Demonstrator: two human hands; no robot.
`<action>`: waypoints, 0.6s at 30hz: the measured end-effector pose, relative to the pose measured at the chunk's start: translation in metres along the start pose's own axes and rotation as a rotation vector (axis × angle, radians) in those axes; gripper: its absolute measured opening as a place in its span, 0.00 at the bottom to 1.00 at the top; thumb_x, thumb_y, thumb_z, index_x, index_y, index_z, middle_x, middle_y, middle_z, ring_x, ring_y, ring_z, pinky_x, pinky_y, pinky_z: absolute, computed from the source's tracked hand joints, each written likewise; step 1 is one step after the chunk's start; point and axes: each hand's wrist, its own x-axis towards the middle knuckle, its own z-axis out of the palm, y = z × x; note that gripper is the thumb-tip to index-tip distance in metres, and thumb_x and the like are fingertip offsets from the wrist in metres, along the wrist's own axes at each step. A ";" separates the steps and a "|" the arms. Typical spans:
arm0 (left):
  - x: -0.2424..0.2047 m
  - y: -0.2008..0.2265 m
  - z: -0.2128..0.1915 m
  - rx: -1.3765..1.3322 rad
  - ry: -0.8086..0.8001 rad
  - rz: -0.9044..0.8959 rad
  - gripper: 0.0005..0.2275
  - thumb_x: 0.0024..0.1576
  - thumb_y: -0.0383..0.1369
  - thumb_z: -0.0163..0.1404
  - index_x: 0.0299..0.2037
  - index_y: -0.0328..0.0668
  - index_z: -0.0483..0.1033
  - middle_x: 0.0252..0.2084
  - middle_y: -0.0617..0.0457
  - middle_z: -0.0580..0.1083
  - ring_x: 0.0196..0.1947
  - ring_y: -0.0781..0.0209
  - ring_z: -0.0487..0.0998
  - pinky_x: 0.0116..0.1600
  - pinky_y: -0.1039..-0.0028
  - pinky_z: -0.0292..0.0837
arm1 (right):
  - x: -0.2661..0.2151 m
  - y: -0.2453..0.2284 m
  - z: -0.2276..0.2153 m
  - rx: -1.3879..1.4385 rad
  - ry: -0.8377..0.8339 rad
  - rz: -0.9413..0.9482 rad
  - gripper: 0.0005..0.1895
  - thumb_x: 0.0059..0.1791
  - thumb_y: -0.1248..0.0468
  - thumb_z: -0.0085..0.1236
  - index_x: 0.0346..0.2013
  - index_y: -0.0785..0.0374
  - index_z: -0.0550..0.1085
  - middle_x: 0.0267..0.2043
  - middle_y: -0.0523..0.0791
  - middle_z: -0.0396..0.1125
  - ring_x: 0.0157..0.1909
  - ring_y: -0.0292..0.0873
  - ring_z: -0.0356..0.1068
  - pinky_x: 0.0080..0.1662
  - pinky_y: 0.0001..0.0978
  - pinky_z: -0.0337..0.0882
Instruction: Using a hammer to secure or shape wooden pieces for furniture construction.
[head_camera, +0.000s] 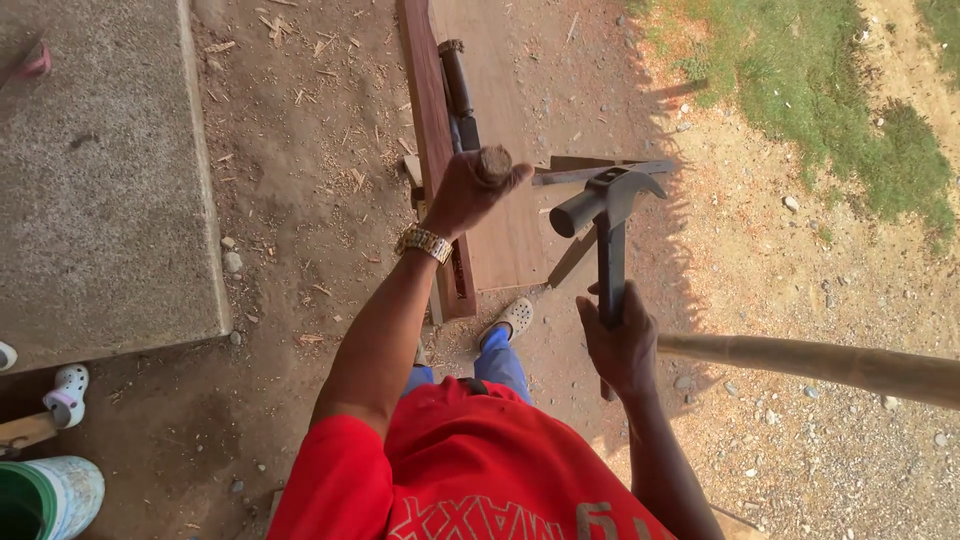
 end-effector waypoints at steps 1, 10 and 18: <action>0.013 -0.001 -0.002 -0.022 0.107 -0.074 0.22 0.62 0.50 0.55 0.21 0.46 0.73 0.16 0.57 0.72 0.16 0.67 0.74 0.25 0.71 0.70 | -0.003 0.001 -0.001 0.011 0.006 0.012 0.11 0.49 0.62 0.65 0.41 0.61 0.72 0.19 0.44 0.62 0.21 0.39 0.64 0.28 0.35 0.66; -0.019 -0.015 0.021 0.051 0.276 -0.044 0.25 0.65 0.56 0.52 0.26 0.42 0.77 0.19 0.60 0.73 0.17 0.69 0.76 0.25 0.76 0.73 | -0.020 0.019 0.006 0.097 0.028 0.046 0.12 0.48 0.63 0.66 0.42 0.61 0.72 0.19 0.40 0.62 0.22 0.33 0.63 0.28 0.31 0.66; 0.045 -0.039 -0.017 -0.354 0.455 -0.252 0.23 0.59 0.52 0.62 0.26 0.43 0.70 0.18 0.60 0.71 0.16 0.72 0.73 0.20 0.77 0.65 | -0.020 0.023 0.007 0.195 -0.025 0.222 0.12 0.48 0.62 0.66 0.42 0.60 0.73 0.19 0.41 0.61 0.22 0.33 0.60 0.27 0.30 0.62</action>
